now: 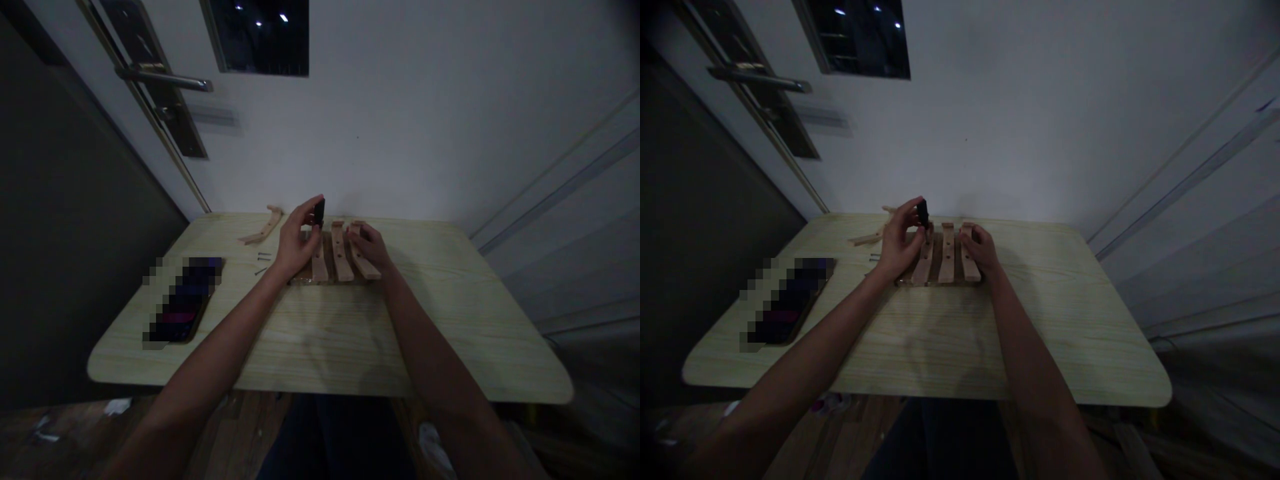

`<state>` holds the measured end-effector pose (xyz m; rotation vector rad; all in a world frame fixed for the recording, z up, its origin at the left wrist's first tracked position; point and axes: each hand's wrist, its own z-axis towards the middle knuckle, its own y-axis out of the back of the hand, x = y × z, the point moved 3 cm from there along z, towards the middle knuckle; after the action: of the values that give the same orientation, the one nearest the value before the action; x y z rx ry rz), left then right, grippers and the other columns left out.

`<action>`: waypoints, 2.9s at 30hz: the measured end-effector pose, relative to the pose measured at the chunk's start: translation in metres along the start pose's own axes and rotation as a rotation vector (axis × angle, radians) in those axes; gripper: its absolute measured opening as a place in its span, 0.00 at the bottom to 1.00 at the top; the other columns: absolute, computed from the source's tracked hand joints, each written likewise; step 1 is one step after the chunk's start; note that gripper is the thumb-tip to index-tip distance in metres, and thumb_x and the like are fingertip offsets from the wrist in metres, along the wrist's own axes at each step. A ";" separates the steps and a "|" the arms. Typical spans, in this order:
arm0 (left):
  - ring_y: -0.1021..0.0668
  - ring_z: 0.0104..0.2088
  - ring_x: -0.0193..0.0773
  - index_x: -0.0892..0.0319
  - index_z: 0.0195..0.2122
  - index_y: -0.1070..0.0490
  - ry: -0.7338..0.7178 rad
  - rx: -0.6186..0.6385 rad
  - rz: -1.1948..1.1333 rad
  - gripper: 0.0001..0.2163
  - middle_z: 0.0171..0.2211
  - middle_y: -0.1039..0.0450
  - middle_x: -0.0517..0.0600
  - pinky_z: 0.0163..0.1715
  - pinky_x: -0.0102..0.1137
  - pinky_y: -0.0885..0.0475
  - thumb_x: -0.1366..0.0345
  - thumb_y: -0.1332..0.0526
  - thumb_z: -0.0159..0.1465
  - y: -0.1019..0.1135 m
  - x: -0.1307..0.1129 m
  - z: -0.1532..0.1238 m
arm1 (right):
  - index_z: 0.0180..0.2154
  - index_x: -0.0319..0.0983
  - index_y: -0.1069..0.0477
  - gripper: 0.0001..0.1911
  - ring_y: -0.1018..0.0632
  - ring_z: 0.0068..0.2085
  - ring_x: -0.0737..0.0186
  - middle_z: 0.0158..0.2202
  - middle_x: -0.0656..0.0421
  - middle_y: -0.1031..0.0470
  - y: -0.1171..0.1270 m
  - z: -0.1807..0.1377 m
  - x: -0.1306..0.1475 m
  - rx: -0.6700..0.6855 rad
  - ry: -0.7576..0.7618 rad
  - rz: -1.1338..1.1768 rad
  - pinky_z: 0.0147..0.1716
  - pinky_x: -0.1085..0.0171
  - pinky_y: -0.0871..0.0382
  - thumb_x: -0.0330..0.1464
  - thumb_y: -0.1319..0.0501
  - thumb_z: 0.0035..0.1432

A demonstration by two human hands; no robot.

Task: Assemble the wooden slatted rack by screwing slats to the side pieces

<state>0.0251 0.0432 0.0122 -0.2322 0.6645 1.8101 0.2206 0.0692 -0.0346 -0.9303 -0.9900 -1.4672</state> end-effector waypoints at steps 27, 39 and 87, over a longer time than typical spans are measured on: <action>0.23 0.43 0.38 0.52 0.64 0.41 -0.030 0.013 0.033 0.21 0.55 0.29 0.54 0.46 0.36 0.25 0.60 0.47 0.70 0.000 -0.002 0.000 | 0.28 0.41 0.33 0.17 0.33 0.29 0.65 0.25 0.62 0.33 0.001 0.000 -0.005 -0.010 0.011 -0.039 0.30 0.63 0.36 0.47 0.35 0.48; 0.26 0.41 0.37 0.53 0.58 0.34 -0.048 -0.037 0.080 0.18 0.46 0.29 0.52 0.38 0.32 0.24 0.58 0.41 0.68 0.002 -0.003 0.004 | 0.28 0.40 0.32 0.20 0.28 0.32 0.62 0.27 0.59 0.30 0.000 0.001 -0.005 -0.017 0.017 -0.017 0.33 0.61 0.31 0.50 0.35 0.46; 0.25 0.42 0.37 0.52 0.60 0.39 0.006 -0.030 0.012 0.22 0.48 0.29 0.52 0.42 0.33 0.25 0.58 0.40 0.66 -0.002 0.004 0.000 | 0.27 0.41 0.33 0.22 0.30 0.31 0.63 0.26 0.60 0.30 0.001 0.000 -0.004 -0.007 0.019 -0.040 0.31 0.61 0.33 0.53 0.35 0.46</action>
<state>0.0256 0.0468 0.0102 -0.2546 0.6445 1.8322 0.2220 0.0707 -0.0383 -0.9051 -0.9948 -1.5111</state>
